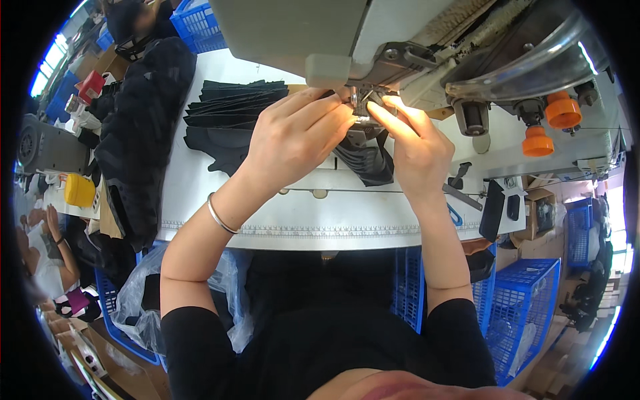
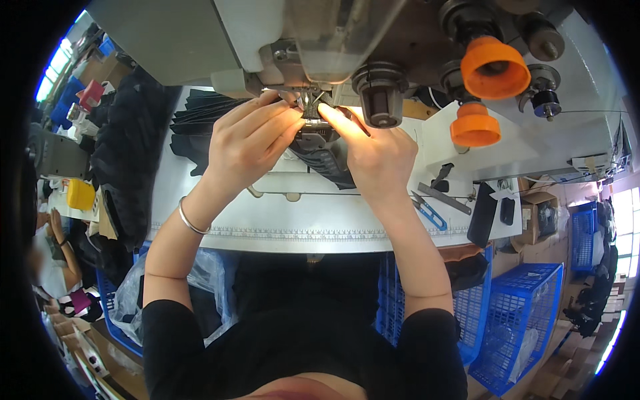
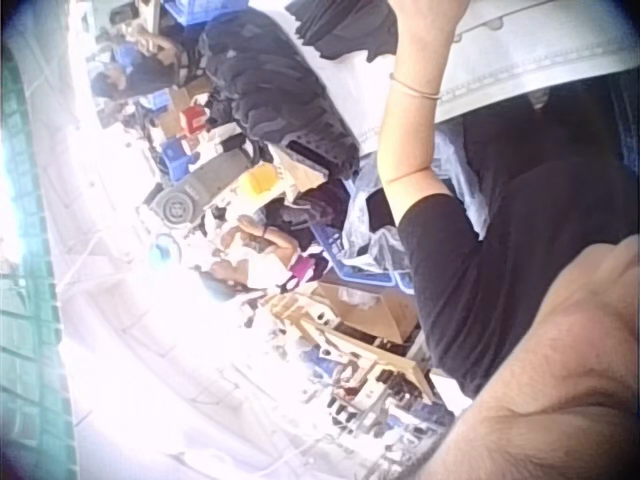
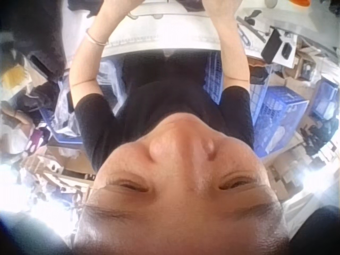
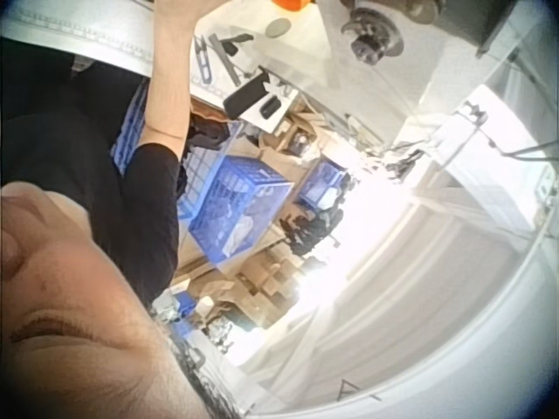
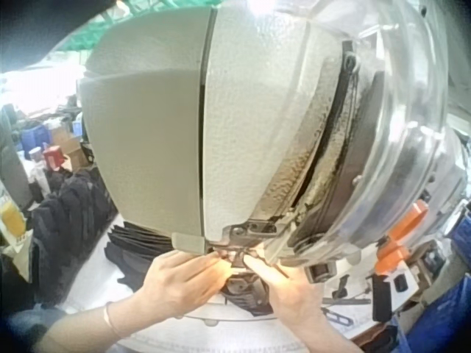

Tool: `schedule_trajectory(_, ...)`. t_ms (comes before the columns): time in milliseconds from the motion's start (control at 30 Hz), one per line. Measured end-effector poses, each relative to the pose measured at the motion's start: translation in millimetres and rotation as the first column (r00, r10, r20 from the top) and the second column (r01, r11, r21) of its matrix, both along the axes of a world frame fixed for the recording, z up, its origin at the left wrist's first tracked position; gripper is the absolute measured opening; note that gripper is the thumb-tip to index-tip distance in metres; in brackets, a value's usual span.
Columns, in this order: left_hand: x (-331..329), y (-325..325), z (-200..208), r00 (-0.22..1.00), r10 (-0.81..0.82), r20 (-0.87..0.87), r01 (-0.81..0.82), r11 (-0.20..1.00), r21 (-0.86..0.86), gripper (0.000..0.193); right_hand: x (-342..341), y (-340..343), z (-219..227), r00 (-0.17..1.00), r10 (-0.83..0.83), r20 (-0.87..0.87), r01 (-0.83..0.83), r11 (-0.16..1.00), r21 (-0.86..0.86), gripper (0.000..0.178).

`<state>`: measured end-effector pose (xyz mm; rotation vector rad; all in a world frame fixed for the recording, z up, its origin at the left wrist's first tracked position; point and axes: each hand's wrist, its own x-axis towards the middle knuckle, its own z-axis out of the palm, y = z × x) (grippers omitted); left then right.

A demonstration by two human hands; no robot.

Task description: Using a sewing machine to stitch together black patterned shoe upper components.

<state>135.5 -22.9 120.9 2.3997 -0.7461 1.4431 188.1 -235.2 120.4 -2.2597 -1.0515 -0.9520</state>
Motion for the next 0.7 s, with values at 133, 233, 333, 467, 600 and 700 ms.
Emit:
schedule_trajectory(133,-1.0,3.2,1.2,1.000,-0.025,-0.018,0.025,1.000,0.000,0.015,-3.7,1.1,-1.3,0.999,-0.012,0.049,0.012,1.000,-0.006,0.044)
schedule_trajectory(233,0.0,5.3,1.6,0.997,-0.057,-0.045,0.057,0.998,-0.018,0.014,-4.6,1.5,-1.7,0.998,-0.014,0.067,0.014,1.000,-0.004,0.044)
schedule_trajectory(333,-0.3,4.2,2.2,0.998,-0.050,-0.037,0.048,0.998,-0.047,0.013,-4.0,2.3,-3.9,0.997,-0.027,0.067,0.027,1.000,-0.007,0.045)
schedule_trajectory(467,-0.9,12.5,7.7,0.979,-0.140,-0.146,0.116,0.979,-0.165,0.011,-2.5,2.0,-1.8,0.998,-0.023,0.059,0.023,1.000,-0.008,0.044)
schedule_trajectory(600,-4.4,54.0,15.4,0.879,-0.355,-0.317,0.047,0.728,-0.684,0.014,-15.0,-1.2,-6.8,0.997,-0.024,-0.076,0.029,0.997,0.067,0.037)
schedule_trajectory(700,12.2,56.3,-1.2,0.858,-0.215,-0.467,0.036,0.931,-0.362,0.036,-35.3,12.6,-4.6,0.976,0.204,-0.069,-0.189,0.965,0.182,0.040)
